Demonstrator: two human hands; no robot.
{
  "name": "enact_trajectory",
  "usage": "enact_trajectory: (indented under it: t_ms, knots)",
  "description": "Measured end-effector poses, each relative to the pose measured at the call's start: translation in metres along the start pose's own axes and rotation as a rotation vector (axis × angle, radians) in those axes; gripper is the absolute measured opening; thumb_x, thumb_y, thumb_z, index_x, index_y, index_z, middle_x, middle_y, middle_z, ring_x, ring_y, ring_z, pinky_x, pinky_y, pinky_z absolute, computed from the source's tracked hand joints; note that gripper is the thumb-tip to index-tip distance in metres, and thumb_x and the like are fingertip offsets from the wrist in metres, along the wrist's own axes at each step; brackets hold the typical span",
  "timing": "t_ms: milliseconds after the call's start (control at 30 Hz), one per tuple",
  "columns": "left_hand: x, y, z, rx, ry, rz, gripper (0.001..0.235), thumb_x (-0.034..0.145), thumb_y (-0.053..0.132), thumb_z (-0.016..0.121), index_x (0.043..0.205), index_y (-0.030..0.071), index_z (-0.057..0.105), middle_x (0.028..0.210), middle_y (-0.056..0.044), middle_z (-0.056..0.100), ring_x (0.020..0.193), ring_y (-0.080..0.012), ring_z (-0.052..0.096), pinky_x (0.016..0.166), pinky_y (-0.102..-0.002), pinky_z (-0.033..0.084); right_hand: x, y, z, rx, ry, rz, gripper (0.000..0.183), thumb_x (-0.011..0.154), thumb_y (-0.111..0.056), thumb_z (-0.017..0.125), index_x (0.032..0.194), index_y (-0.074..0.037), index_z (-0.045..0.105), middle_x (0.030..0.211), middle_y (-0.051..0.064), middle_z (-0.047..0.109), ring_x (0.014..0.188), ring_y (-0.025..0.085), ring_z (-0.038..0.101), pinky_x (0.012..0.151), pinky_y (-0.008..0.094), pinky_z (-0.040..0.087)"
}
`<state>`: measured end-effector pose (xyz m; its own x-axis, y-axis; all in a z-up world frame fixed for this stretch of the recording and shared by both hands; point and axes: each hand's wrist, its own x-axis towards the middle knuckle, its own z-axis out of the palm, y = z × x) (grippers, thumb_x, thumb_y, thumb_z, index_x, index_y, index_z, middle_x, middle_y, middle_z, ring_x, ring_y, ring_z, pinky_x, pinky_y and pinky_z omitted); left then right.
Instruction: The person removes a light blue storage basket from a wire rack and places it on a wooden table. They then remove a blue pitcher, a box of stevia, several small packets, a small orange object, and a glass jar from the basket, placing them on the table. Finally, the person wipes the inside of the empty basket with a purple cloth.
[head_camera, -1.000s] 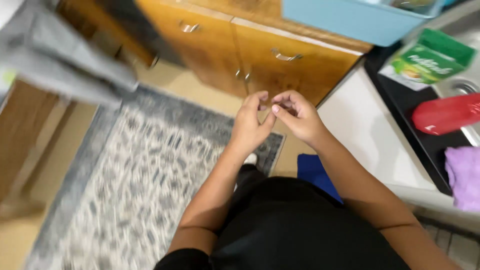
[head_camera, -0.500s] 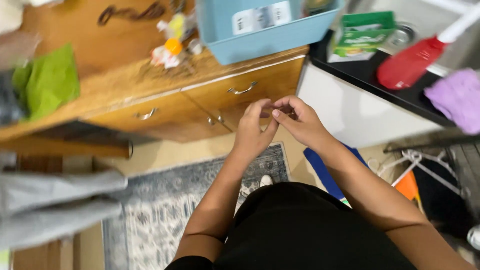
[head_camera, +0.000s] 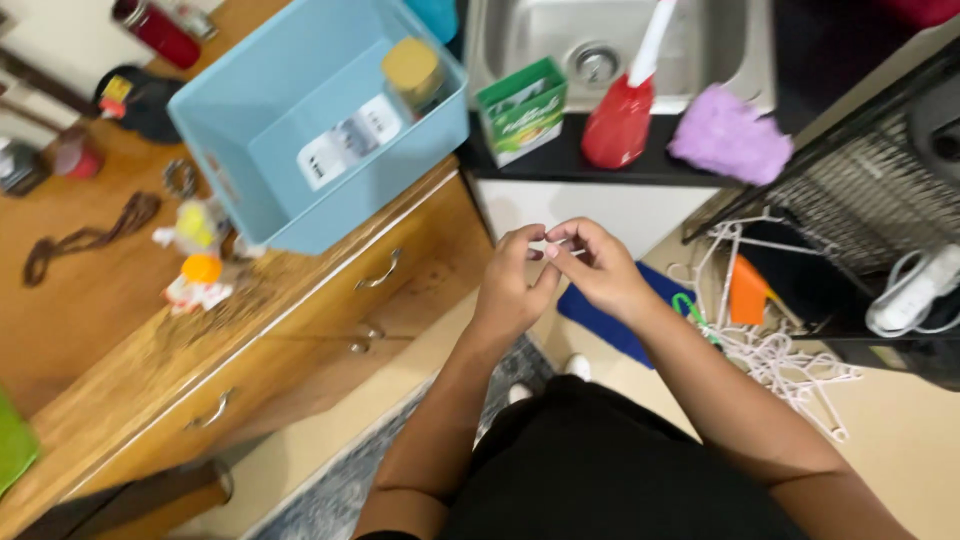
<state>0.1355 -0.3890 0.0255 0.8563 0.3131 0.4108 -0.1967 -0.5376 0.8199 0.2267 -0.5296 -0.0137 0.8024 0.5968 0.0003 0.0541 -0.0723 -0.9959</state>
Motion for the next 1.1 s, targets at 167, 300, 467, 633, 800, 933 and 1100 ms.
enact_trajectory:
  t_ms: [167, 300, 467, 633, 800, 933, 1100]
  knots:
    - [0.022, -0.007, 0.028, 0.025, -0.027, -0.022, 0.043, 0.085, 0.015, 0.076, 0.123, 0.002, 0.062, 0.109, -0.015, 0.067, 0.090, -0.0290, 0.076, 0.073, -0.035, 0.064, 0.009, 0.000, -0.030, 0.012, 0.075, -0.032, 0.025, 0.097, -0.011, 0.070, 0.121, -0.005, 0.066, 0.106, 0.010, 0.068, 0.096, 0.018, 0.067, 0.078, 0.028, 0.055]
    - [0.029, -0.007, 0.035, -0.006, 0.011, -0.034, 0.043, 0.087, 0.016, 0.076, 0.124, 0.001, 0.062, 0.109, -0.018, 0.067, 0.090, -0.0328, 0.076, 0.072, -0.037, 0.063, 0.020, 0.011, -0.042, 0.016, 0.094, -0.048, 0.021, 0.099, -0.012, 0.070, 0.119, -0.005, 0.067, 0.105, 0.010, 0.068, 0.096, 0.018, 0.069, 0.077, 0.027, 0.055]
    - [0.035, -0.022, 0.030, -0.022, 0.031, -0.112, 0.042, 0.090, 0.019, 0.074, 0.126, 0.003, 0.062, 0.112, -0.015, 0.068, 0.094, -0.0312, 0.076, 0.073, -0.036, 0.064, 0.040, 0.021, -0.041, 0.009, 0.080, -0.047, 0.021, 0.099, -0.012, 0.071, 0.119, -0.005, 0.068, 0.108, 0.008, 0.066, 0.097, 0.014, 0.066, 0.079, 0.026, 0.054]
    - [0.055, -0.044, 0.007, -0.008, 0.124, -0.023, 0.040, 0.090, 0.020, 0.075, 0.125, 0.007, 0.064, 0.110, -0.010, 0.068, 0.090, -0.0272, 0.076, 0.075, -0.035, 0.063, 0.064, -0.007, -0.023, 0.011, 0.079, -0.017, 0.018, 0.101, -0.015, 0.071, 0.115, -0.004, 0.070, 0.097, 0.005, 0.066, 0.091, 0.011, 0.064, 0.079, 0.025, 0.053]
    - [0.090, -0.066, -0.052, 0.000, 0.143, 0.046, 0.041, 0.089, 0.017, 0.077, 0.127, 0.009, 0.064, 0.112, -0.009, 0.069, 0.091, -0.0244, 0.076, 0.077, -0.031, 0.063, 0.111, -0.024, 0.011, -0.011, 0.089, -0.062, 0.017, 0.104, -0.016, 0.069, 0.117, -0.005, 0.070, 0.097, 0.005, 0.068, 0.092, 0.010, 0.065, 0.080, 0.026, 0.054]
    - [0.124, -0.069, -0.119, 0.057, 0.123, 0.110, 0.039, 0.089, 0.014, 0.076, 0.124, 0.003, 0.063, 0.107, -0.015, 0.068, 0.089, -0.0330, 0.075, 0.076, -0.039, 0.063, 0.159, -0.052, 0.044, -0.191, 0.150, -0.228, 0.023, 0.100, -0.017, 0.076, 0.118, -0.004, 0.069, 0.098, 0.011, 0.067, 0.095, 0.023, 0.065, 0.083, 0.035, 0.054]
    - [0.172, -0.114, -0.174, 0.161, 0.077, 0.202, 0.043, 0.089, 0.014, 0.076, 0.127, 0.001, 0.060, 0.106, -0.016, 0.066, 0.089, -0.0347, 0.075, 0.078, -0.039, 0.062, 0.216, -0.103, 0.082, -0.559, 0.265, -0.439, 0.057, 0.088, -0.023, 0.092, 0.126, 0.006, 0.061, 0.108, 0.027, 0.061, 0.107, 0.045, 0.063, 0.090, 0.046, 0.056]
